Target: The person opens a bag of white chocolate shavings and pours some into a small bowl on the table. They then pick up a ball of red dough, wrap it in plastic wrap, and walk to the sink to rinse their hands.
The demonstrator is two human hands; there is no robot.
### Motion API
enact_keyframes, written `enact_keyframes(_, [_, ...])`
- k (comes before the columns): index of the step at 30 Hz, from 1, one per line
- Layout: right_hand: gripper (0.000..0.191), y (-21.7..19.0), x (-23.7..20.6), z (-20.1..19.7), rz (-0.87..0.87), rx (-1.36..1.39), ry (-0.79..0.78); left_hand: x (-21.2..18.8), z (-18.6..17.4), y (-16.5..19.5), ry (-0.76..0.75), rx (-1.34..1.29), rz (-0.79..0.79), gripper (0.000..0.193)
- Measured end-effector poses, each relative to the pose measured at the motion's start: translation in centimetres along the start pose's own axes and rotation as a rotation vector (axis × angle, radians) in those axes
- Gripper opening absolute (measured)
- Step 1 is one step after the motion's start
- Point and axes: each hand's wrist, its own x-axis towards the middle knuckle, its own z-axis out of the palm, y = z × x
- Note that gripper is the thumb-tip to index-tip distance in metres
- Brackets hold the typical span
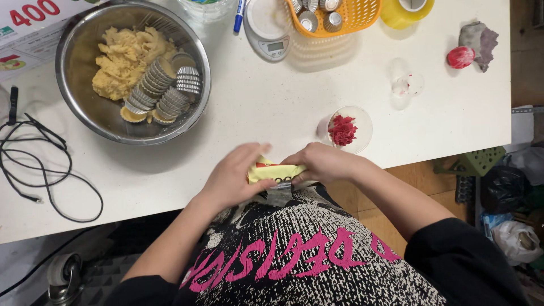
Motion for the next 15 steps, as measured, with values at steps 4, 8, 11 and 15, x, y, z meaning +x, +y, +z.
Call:
enact_keyframes(4, [0.046,0.1,0.4,-0.1,-0.022,0.017,0.021,1.1,-1.1,0.3,-0.418,-0.016,-0.188,0.061])
enact_keyframes(8, [0.051,0.0,0.5,0.0,0.108,-0.008,0.023,1.5,-1.2,0.0,-0.528,-0.012,-0.265,0.052])
enact_keyframes(11, [0.062,-0.3,-0.4,0.8,0.057,-0.142,0.246,1.6,-1.0,-0.4,-0.524,-0.068,-0.287,0.048])
enact_keyframes(15, [0.069,-0.2,-1.7,3.3,-0.293,-0.437,0.543,2.0,-1.0,-1.0,-0.490,-0.154,-0.301,0.045])
